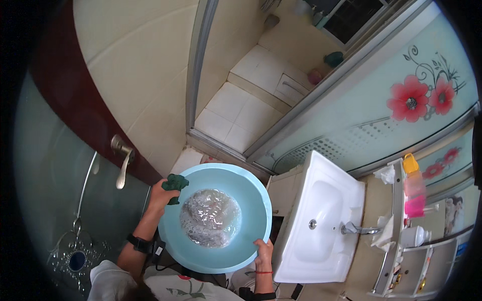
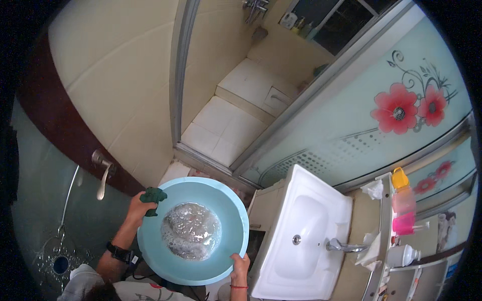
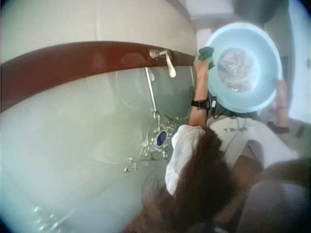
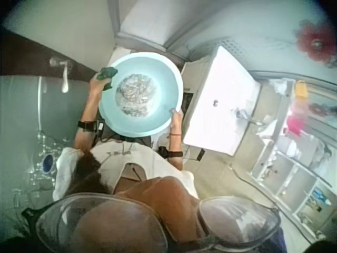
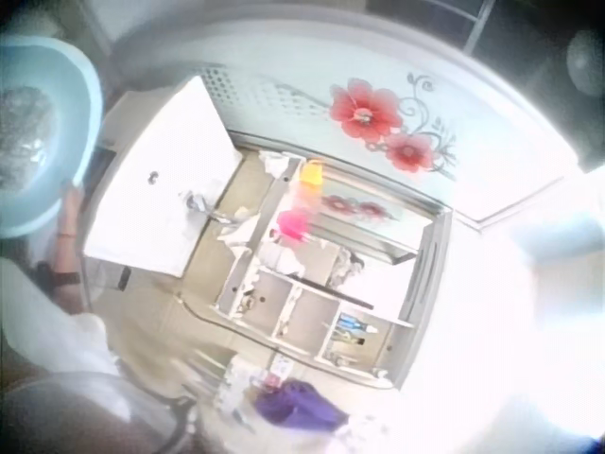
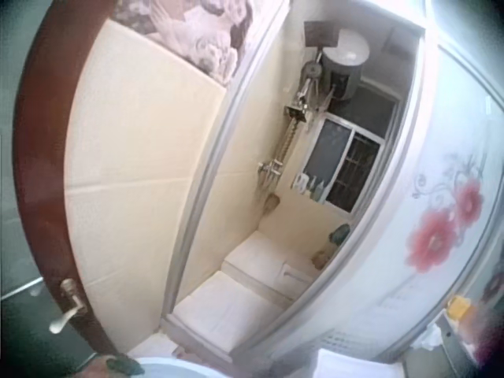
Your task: Washing a cleaning cloth in a basin, then scrubbing a bathroom sink and wiping a door frame.
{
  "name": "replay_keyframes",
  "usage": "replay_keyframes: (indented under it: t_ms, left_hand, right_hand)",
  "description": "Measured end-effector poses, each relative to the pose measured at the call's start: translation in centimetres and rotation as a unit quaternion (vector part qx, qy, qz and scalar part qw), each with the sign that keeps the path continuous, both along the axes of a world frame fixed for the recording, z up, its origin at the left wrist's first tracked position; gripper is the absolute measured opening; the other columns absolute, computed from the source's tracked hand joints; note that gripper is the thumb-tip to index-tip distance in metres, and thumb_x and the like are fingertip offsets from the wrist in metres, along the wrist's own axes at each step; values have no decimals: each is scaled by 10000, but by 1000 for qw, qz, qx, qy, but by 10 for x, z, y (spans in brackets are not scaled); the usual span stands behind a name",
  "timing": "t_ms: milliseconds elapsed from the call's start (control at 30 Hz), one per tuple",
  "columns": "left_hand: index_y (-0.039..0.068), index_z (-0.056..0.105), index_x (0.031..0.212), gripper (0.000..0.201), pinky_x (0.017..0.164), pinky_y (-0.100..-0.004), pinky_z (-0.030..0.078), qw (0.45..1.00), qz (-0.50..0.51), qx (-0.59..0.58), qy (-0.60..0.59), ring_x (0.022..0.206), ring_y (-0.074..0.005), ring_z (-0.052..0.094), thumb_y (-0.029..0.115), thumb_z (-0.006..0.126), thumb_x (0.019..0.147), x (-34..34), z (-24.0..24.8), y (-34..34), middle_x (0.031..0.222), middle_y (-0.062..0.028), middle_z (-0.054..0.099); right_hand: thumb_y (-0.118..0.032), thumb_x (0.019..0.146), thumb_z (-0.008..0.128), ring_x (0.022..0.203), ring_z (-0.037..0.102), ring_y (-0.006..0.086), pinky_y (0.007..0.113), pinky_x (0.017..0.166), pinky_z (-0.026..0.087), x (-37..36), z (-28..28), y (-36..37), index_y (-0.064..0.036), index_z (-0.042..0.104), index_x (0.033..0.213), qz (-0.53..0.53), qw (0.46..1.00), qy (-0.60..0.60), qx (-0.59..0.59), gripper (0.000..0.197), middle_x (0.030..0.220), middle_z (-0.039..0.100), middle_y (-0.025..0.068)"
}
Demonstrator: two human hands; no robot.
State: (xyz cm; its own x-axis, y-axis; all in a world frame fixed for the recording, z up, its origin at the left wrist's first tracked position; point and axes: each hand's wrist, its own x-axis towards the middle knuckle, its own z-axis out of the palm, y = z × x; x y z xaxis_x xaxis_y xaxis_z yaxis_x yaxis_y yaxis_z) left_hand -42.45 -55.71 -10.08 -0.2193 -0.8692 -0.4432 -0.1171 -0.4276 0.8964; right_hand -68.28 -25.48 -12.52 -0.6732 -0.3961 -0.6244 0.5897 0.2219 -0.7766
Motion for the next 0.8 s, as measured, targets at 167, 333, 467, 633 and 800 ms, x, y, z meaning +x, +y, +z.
replay_keyframes:
  t_ms: [167, 333, 467, 633, 800]
  left_hand:
    - [8, 600, 1096, 470, 676, -304, 524, 999, 12, -39, 26, 786, -155, 624, -44, 689, 637, -45, 36, -51, 917, -59, 644]
    - [7, 606, 1036, 401, 691, -270, 496, 989, 97, -101, 40, 801, -128, 600, -24, 689, 645, -84, 77, -91, 909, -45, 629]
    - [-6, 596, 1117, 453, 779, -260, 481, 967, 150, -191, 76, 888, -120, 595, -51, 651, 670, -110, 109, -122, 1014, -41, 636]
    - [17, 600, 1123, 454, 804, -261, 469, 965, 83, -236, 79, 900, -105, 588, -38, 686, 681, -152, 146, -153, 1015, -33, 641]
    - [2, 541, 1191, 563, 830, -299, 484, 970, 28, -229, 76, 948, -151, 586, 43, 768, 678, -190, 138, -212, 1034, -67, 623]
  right_hand:
    - [37, 687, 540, 736, 618, 201, 305, 652, 493, -38, 22, -49, 52, 606, 992, -7, 998, -13, -55, 313, 864, 641, 93]
    - [45, 705, 535, 743, 611, 202, 309, 667, 493, -86, 31, -121, 51, 585, 1022, 28, 995, -38, -86, 320, 876, 622, 85]
    - [57, 697, 519, 783, 609, 244, 356, 722, 517, -109, 38, -178, 37, 543, 1033, 20, 991, -67, -110, 337, 889, 604, 108]
    - [52, 691, 526, 829, 598, 254, 377, 755, 507, -136, 13, -247, 13, 545, 1043, -22, 987, -104, -121, 355, 916, 595, 98]
    - [32, 668, 526, 882, 585, 288, 404, 806, 500, -159, 0, -315, 6, 549, 1060, -47, 986, -120, -110, 393, 953, 588, 114]
